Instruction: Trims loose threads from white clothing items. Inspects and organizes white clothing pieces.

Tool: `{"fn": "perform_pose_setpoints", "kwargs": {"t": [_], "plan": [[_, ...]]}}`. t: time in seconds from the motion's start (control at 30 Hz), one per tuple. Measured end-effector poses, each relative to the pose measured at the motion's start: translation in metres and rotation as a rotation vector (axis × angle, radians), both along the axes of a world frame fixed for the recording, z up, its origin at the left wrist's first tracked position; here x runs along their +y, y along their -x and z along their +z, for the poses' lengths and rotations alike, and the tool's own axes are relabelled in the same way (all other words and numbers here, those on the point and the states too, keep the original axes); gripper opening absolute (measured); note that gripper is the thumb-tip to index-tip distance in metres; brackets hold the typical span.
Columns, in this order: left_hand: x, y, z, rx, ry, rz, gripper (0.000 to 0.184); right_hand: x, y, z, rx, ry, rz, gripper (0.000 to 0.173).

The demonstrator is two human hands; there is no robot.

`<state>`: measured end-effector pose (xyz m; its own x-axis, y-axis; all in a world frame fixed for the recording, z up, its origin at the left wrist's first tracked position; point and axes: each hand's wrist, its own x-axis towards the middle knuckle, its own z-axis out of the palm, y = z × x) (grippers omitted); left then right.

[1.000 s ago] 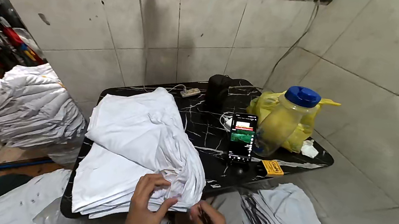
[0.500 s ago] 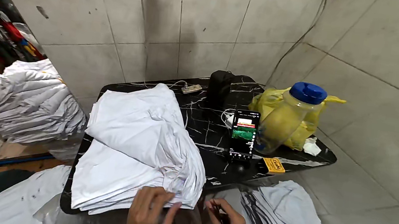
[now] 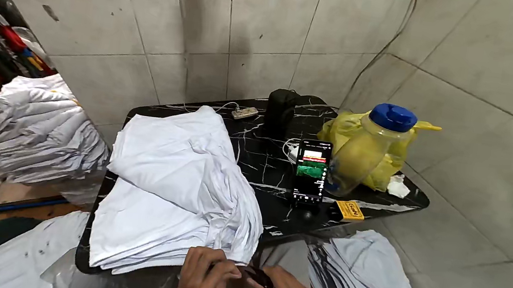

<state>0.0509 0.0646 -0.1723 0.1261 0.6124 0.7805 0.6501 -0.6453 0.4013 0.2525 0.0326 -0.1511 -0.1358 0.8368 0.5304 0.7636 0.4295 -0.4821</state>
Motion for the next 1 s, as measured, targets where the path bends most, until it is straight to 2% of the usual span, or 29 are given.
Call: {"fn": "perform_pose_setpoints", "kwargs": {"t": [0.17,0.23,0.3,0.37,0.43,0.5,0.57,0.63,0.73,0.77,0.9,0.93,1.0], "plan": [[-0.001,0.000,0.002,-0.051,0.035,-0.023,0.016,0.006,0.022,-0.006,-0.039,-0.045,0.008,0.028],[-0.004,0.004,0.007,-0.059,0.090,-0.092,0.018,0.010,0.028,-0.013,0.018,-0.123,-0.065,0.032],[-0.009,0.015,0.014,-0.041,0.200,-0.221,0.023,0.013,0.028,-0.013,0.188,-0.124,-0.151,0.033],[-0.014,0.023,0.018,0.013,0.329,-0.305,0.036,0.017,0.026,-0.011,0.451,-0.013,-0.195,0.034],[-0.017,0.020,0.017,0.089,0.367,-0.250,0.038,0.027,0.022,-0.010,0.666,0.151,-0.157,0.027],[-0.016,0.006,0.012,0.136,0.336,-0.104,0.027,0.035,0.018,-0.011,0.781,0.262,-0.040,0.029],[-0.015,-0.009,0.009,0.114,0.308,0.017,0.019,0.038,0.022,-0.007,0.838,0.289,0.051,0.031],[-0.012,-0.021,0.007,-0.026,0.268,0.073,0.021,0.038,0.023,-0.002,0.835,0.269,0.126,0.025],[-0.004,-0.030,0.009,-0.272,0.260,0.004,0.066,0.046,0.013,-0.003,0.823,0.199,0.207,0.024],[-0.001,-0.031,0.009,-0.321,0.250,-0.028,0.070,0.049,0.007,-0.006,0.789,0.173,0.179,0.027],[0.015,-0.037,0.001,-0.390,0.104,-0.009,0.043,0.066,-0.007,-0.008,0.525,0.225,-0.081,0.032],[0.017,-0.038,0.001,-0.347,0.106,-0.002,0.043,0.069,-0.009,-0.007,0.476,0.286,-0.091,0.032],[0.019,-0.039,0.005,-0.177,0.149,0.037,0.054,0.074,-0.004,-0.005,0.445,0.375,-0.045,0.031]]}}
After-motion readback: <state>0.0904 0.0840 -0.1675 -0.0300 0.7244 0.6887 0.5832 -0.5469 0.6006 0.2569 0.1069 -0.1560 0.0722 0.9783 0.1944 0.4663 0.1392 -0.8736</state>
